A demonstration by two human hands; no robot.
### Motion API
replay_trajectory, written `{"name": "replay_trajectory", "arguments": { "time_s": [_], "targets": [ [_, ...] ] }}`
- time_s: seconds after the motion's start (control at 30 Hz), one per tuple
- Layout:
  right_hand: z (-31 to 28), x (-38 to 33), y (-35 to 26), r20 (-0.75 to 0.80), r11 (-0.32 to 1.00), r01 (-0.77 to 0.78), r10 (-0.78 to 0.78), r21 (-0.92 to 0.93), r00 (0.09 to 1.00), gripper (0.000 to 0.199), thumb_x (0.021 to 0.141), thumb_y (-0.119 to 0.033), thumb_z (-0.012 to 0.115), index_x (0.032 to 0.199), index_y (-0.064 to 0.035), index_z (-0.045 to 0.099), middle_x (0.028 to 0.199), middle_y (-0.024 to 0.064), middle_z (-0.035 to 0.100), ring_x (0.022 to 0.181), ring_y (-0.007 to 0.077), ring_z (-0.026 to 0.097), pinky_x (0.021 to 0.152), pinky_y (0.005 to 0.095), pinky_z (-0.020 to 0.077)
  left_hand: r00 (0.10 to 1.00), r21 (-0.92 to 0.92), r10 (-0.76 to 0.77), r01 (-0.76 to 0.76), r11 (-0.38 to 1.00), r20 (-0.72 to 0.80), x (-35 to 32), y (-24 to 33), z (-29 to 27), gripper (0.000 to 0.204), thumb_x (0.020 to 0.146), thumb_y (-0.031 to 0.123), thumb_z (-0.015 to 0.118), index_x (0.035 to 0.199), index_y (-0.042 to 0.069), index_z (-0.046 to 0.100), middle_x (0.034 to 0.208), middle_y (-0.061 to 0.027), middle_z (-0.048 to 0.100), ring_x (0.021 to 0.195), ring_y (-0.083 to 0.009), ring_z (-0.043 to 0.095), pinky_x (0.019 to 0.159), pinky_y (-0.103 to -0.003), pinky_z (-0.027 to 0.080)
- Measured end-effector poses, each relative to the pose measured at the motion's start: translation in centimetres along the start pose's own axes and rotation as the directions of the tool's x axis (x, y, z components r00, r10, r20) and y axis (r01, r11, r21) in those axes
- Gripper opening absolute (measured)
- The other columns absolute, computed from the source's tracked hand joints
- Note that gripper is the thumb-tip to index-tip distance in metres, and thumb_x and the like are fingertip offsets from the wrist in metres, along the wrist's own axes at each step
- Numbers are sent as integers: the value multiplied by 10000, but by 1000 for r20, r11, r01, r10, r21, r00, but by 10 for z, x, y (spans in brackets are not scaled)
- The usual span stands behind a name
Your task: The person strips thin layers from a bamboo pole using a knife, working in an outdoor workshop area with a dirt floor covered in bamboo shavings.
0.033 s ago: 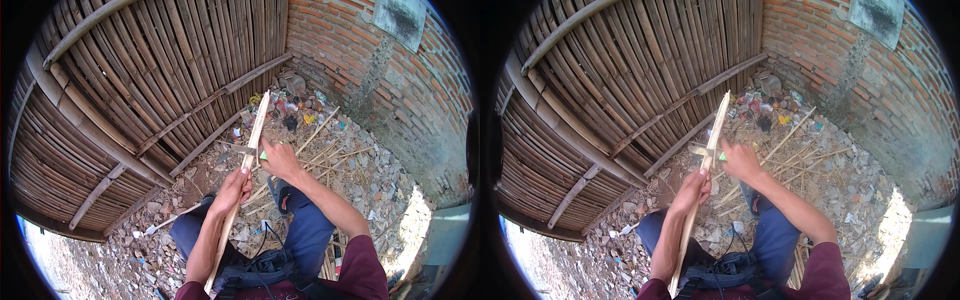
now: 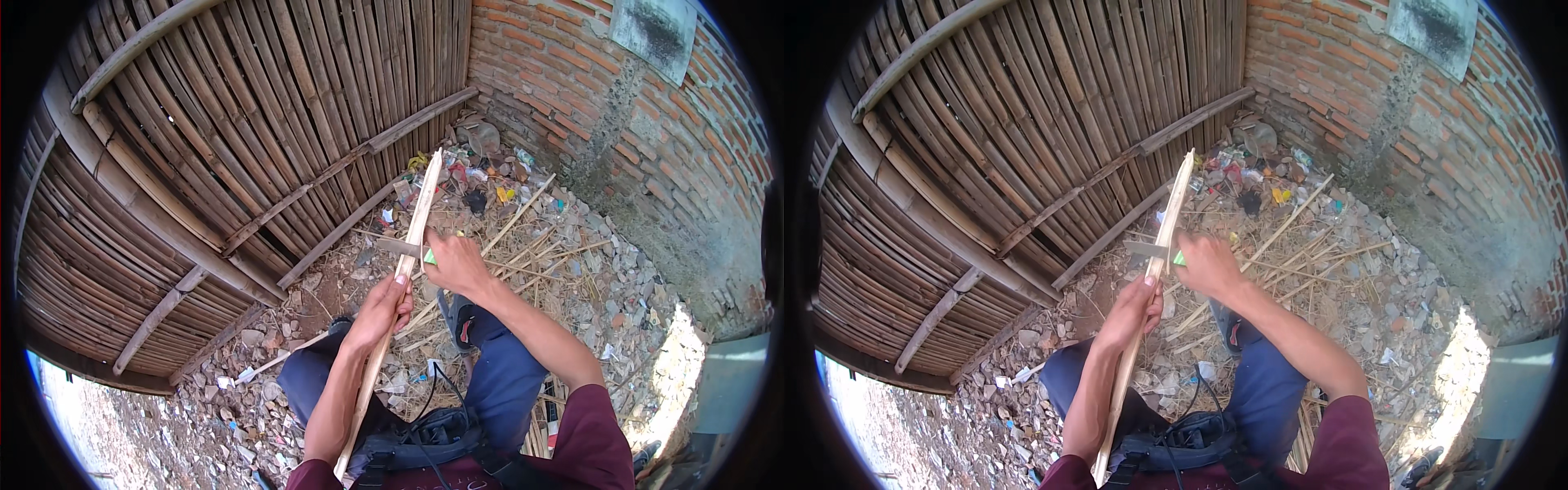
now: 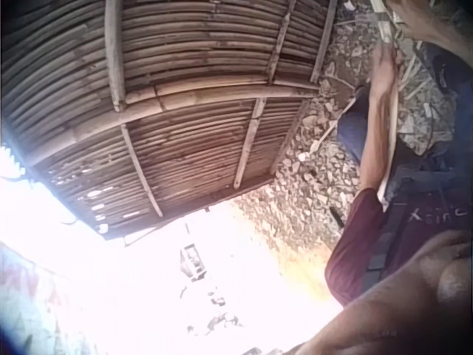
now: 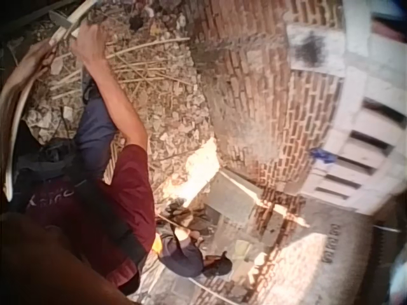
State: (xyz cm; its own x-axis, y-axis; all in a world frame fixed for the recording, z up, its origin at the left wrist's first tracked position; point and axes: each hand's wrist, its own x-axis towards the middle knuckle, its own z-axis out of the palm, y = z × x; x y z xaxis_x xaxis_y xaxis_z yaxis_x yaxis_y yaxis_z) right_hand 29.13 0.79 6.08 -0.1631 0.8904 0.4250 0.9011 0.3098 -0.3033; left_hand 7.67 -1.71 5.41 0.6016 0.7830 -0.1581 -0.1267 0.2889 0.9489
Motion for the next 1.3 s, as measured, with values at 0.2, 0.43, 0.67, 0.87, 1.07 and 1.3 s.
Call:
{"name": "replay_trajectory", "arguments": {
  "time_s": [0.2,0.43,0.67,0.87,1.07,1.3],
  "targets": [
    [10,9,11,40,985,-73,67,155,997,177,704,-78,613,777,66,686,722,317,671,697,499,695,706,584,572,999,37,-22,21,999,33,-3,-1,4,329,1181,357,374,1042,80,485,727,15,405,580,-86,370,520,-254,371],
    [16,16,29,-101,992,-27,40,126,994,139,666,-54,581,686,62,656,665,332,633,640,508,663,666,579,549,1000,73,-7,6,997,20,-4,-2,8,333,1186,339,383,1029,60,475,726,9,402,570,-86,376,506,-261,374],
    [21,14,41,-73,985,17,-4,174,997,112,654,-54,570,604,35,617,582,311,593,554,482,638,588,559,527,999,120,-29,31,992,-20,-6,-5,7,361,1182,361,390,1003,61,477,699,13,419,536,-87,384,484,-263,359],
    [25,15,49,-74,993,-7,16,122,997,78,597,-39,543,574,8,601,527,263,574,464,402,594,508,512,492,999,154,-24,30,988,-37,-8,-1,11,369,1184,360,386,987,61,477,695,11,419,533,-87,385,482,-265,356],
    [18,28,70,-29,951,-223,235,216,972,169,724,-28,559,718,37,715,551,228,596,447,327,583,478,475,467,1000,117,-23,23,993,5,-12,2,11,367,1187,349,376,976,63,468,703,15,405,544,-87,385,494,-266,367],
    [14,14,139,-108,800,-464,537,380,837,231,867,-156,606,784,31,714,712,211,685,689,349,682,692,461,509,995,100,-60,51,994,84,-18,-3,8,362,1185,356,368,989,69,468,718,21,409,544,-89,395,503,-275,383]
  ]
}}
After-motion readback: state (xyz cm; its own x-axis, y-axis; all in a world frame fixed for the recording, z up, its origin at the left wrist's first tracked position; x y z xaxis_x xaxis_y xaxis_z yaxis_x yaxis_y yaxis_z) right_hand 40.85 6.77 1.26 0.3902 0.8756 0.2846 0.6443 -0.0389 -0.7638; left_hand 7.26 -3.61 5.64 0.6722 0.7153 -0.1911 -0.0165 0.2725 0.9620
